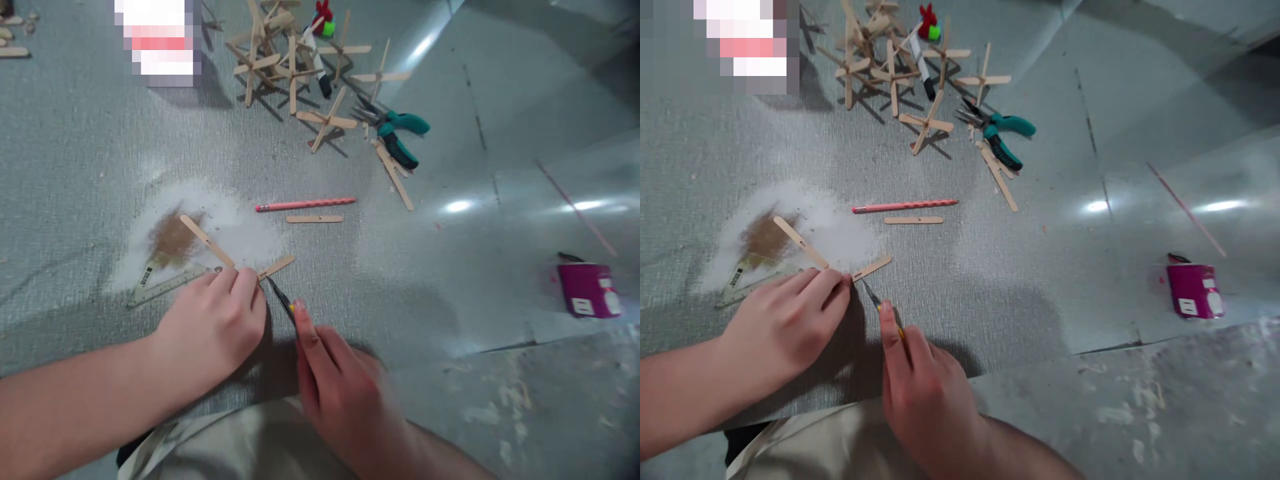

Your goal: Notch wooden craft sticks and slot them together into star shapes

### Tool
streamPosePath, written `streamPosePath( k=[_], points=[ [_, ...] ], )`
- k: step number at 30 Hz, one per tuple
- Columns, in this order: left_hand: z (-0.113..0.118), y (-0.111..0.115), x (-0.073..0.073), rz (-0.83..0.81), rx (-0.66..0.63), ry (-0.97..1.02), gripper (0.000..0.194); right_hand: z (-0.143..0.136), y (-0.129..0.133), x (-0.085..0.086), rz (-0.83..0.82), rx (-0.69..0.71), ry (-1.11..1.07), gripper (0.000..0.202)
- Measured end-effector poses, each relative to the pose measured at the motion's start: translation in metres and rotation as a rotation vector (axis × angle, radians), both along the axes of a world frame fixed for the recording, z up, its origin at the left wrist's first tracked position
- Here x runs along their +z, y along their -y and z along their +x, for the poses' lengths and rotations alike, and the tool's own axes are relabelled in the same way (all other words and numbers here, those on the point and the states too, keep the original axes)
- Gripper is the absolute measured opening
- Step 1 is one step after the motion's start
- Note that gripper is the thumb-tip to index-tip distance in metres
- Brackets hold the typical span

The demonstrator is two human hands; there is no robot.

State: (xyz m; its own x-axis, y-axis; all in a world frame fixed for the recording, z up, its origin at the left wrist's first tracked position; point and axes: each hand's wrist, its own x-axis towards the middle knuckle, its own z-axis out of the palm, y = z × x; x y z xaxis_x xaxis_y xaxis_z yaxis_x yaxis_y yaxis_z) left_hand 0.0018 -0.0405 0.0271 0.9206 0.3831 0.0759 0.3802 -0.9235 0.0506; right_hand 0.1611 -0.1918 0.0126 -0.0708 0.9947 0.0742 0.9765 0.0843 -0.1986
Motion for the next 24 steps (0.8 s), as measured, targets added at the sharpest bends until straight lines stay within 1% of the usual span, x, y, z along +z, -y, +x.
streamPosePath(
  k=[4, 11, 14, 18, 24],
  points=[
    [0.0, 0.003, -0.004, 0.073, -0.004, 0.009, 0.019, -0.005, 0.005, -0.005, 0.029, -0.003, 0.015, 0.06],
    [0.0, -0.001, -0.003, 0.028, -0.035, -0.025, 0.018, -0.01, 0.01, -0.008, 0.042, -0.027, -0.018, 0.065],
    [-0.002, -0.002, -0.004, 0.037, -0.023, -0.025, 0.019, -0.005, 0.016, -0.011, 0.045, -0.04, -0.049, 0.064],
    [-0.005, -0.004, -0.006, 0.009, -0.031, -0.008, 0.02, 0.006, 0.019, -0.012, 0.05, -0.101, -0.113, 0.063],
    [-0.011, -0.007, -0.009, 0.008, -0.092, 0.068, 0.014, 0.013, 0.01, -0.008, 0.005, -0.051, -0.173, 0.059]
  ],
)
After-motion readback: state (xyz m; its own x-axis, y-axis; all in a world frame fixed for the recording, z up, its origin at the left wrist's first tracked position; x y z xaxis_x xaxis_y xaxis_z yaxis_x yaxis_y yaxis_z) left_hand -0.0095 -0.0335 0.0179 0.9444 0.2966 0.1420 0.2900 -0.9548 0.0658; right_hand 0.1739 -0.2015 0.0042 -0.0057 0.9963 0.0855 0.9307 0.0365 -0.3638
